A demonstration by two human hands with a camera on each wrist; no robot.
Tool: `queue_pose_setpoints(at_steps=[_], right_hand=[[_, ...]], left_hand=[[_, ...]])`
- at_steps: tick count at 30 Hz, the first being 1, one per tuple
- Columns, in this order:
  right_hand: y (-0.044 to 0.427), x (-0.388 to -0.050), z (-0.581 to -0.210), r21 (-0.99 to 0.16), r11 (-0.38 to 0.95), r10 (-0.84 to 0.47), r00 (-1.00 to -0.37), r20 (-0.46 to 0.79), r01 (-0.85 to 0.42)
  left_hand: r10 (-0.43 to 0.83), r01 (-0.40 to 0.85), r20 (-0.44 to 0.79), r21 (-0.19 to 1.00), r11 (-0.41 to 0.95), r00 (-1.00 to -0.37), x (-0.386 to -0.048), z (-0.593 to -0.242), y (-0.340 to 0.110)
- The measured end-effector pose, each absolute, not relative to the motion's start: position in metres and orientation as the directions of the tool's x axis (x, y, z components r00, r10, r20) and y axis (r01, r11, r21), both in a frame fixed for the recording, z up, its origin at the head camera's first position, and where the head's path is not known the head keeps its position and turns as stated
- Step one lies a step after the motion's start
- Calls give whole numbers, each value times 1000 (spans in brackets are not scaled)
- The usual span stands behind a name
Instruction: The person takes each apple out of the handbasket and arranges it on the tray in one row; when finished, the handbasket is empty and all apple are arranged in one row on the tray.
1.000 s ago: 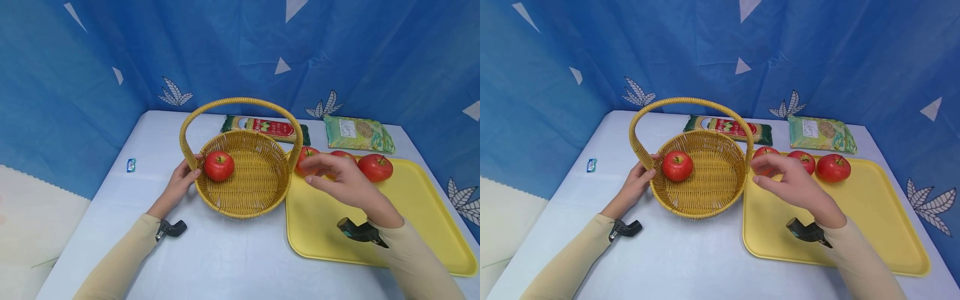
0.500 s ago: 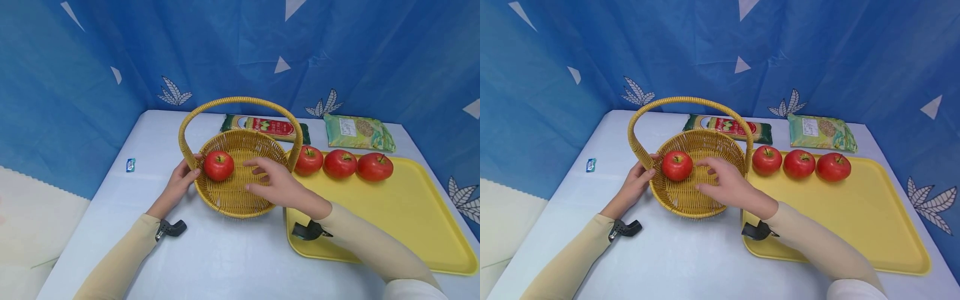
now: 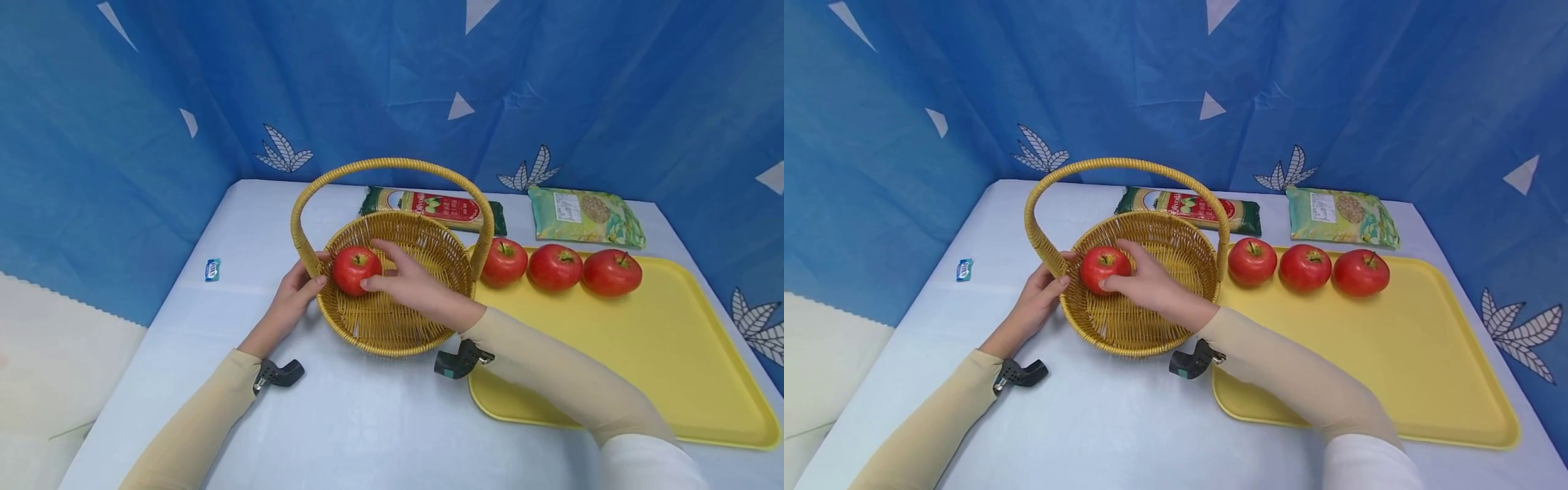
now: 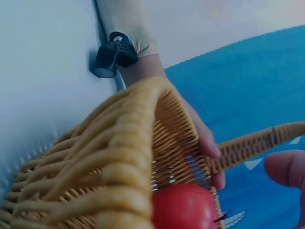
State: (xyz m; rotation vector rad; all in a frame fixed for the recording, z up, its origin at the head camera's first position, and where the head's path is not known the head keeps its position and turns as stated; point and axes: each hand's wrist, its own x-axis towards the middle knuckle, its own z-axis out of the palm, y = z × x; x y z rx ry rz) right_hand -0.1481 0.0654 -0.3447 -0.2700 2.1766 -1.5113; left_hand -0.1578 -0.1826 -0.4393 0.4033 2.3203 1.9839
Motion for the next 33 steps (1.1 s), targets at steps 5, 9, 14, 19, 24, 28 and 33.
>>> queue_pose_setpoints(at_steps=[5, 9, 14, 19, 24, 28, 33], right_hand=[[52, -158, -354, -918, 341, -350, -879, -323, 201], [45, -162, -360, -920, 330, -326, -888, -323, 213], [43, -163, -367, -921, 325, -339, -883, -324, 213], [45, -162, -370, -925, 330, -347, -887, -304, 188], [46, -162, -372, -925, 346, -356, -890, -286, 159], [46, -161, -372, -916, 378, -353, -894, -276, 134], [46, -160, -374, -902, 428, -368, -903, -223, 48]], left_hand=[[241, 150, 115, 980, 131, -964, -158, -438, -182], [241, 152, 116, 979, 138, -964, -159, -437, -182], [242, 154, 116, 978, 141, -963, -159, -436, -184], [248, 154, 118, 979, 132, -962, -160, -437, -182], [244, 146, 113, 981, 124, -963, -160, -437, -182], [242, 141, 107, 982, 128, -964, -159, -438, -183], [240, 141, 105, 981, 137, -965, -158, -440, -183]])
